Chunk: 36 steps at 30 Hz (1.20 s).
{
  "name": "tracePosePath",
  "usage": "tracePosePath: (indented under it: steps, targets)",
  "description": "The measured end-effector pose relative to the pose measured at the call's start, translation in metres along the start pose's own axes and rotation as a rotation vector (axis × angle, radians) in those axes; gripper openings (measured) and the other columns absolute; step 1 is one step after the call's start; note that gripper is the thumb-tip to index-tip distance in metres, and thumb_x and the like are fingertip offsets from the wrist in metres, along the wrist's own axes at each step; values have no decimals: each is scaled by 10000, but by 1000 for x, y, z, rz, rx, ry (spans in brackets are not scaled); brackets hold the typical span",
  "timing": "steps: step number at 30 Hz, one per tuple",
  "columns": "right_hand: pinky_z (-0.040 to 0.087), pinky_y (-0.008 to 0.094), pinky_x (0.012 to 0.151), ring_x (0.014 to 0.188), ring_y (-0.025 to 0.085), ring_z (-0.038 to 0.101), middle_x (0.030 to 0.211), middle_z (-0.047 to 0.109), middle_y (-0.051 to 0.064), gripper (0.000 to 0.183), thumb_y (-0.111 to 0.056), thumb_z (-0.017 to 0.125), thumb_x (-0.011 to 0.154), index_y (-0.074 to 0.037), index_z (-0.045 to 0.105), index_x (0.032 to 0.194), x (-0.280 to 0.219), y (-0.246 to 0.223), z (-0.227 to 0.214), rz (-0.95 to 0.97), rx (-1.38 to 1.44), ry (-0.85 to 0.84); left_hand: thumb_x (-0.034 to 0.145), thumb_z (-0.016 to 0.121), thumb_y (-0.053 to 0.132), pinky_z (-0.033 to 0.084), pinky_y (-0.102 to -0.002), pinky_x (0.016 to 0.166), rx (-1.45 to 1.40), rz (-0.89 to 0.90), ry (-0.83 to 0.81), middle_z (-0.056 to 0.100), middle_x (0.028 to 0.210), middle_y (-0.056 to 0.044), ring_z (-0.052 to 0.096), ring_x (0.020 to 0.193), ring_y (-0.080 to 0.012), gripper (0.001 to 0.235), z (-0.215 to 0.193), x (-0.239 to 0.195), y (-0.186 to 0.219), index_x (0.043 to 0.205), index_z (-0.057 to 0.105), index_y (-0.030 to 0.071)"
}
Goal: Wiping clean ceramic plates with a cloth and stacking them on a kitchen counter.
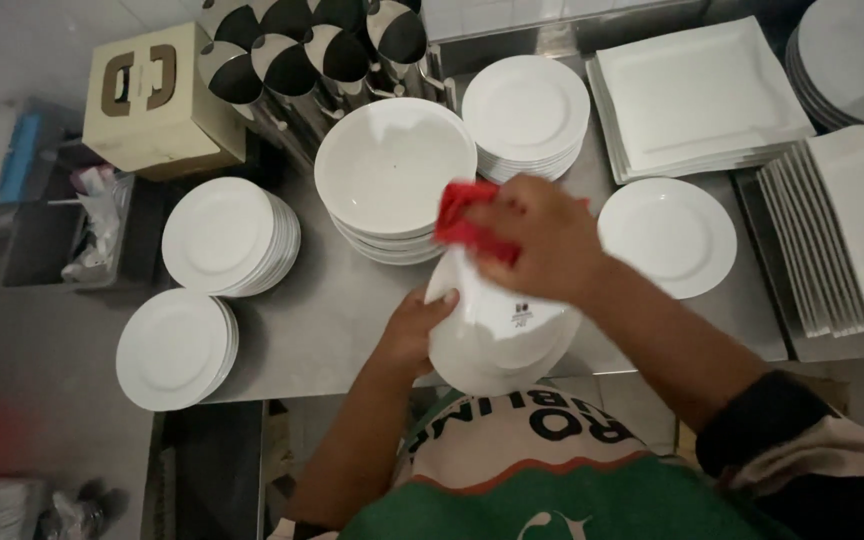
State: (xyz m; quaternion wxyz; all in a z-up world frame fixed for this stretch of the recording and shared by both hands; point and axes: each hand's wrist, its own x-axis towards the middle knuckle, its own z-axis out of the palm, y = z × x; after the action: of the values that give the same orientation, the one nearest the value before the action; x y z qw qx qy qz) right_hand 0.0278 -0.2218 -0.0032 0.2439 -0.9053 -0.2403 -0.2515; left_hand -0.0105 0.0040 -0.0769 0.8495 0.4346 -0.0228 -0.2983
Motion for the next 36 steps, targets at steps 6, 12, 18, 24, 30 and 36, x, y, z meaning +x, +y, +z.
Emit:
tracePosePath:
  steps: [6, 12, 18, 24, 30, 36]
  targets:
    - [564, 417, 724, 848, 335, 672, 1026, 589, 124, 407, -373, 774, 891, -160, 714, 1233, -59, 50, 25, 213, 14, 158, 876, 684, 95, 528, -611, 886, -279, 170, 406, 713, 1073, -235, 698, 908, -337, 434, 21, -18, 18, 1293, 602, 10]
    - [544, 412, 677, 813, 353, 647, 1011, 534, 127, 402, -360, 780, 874, -157, 726, 1216, -30, 43, 21, 116, 96, 211, 792, 681, -7, 555, -606, 890, -186, 103, 160, 726, 1042, -209, 709, 907, -329, 465, 23, -13, 24, 1255, 661, 33]
    - [546, 399, 766, 873, 310, 664, 1012, 605, 74, 402, -435, 802, 778, -263, 769, 1139, 1, 1, 2, -98, 59, 170, 789, 681, -24, 586, -520, 879, -26, 67, 34, 747, 973, -193, 733, 858, -320, 369, 27, -13, 29, 1156, 710, 5]
    - [556, 427, 722, 876, 363, 675, 1053, 592, 138, 368, -331, 778, 918, -155, 727, 1237, -81, 30, 33, 282, 121, 194, 749, 660, 21, 562, -554, 855, -215, 151, 153, 741, 972, -196, 720, 818, -337, 442, -25, -32, 25, 1189, 700, 17]
    - [540, 412, 803, 919, 342, 669, 1084, 575, 102, 397, -387, 779, 879, -221, 734, 1237, -39, -15, 31, 174, 158, 206, 743, 649, -6, 585, -542, 842, -28, -6, 67, 744, 923, -196, 720, 786, -325, 395, -50, -46, 47, 1134, 711, 5]
    - [396, 583, 1013, 1177, 513, 504, 1265, 514, 190, 407, -400, 829, 776, -204, 722, 1116, 24, -83, 9, -173, 112, 192, 713, 661, -18, 610, -510, 713, 183, -151, -182, 737, 806, -184, 715, 669, -320, 306, -27, -47, 112, 1003, 758, -18]
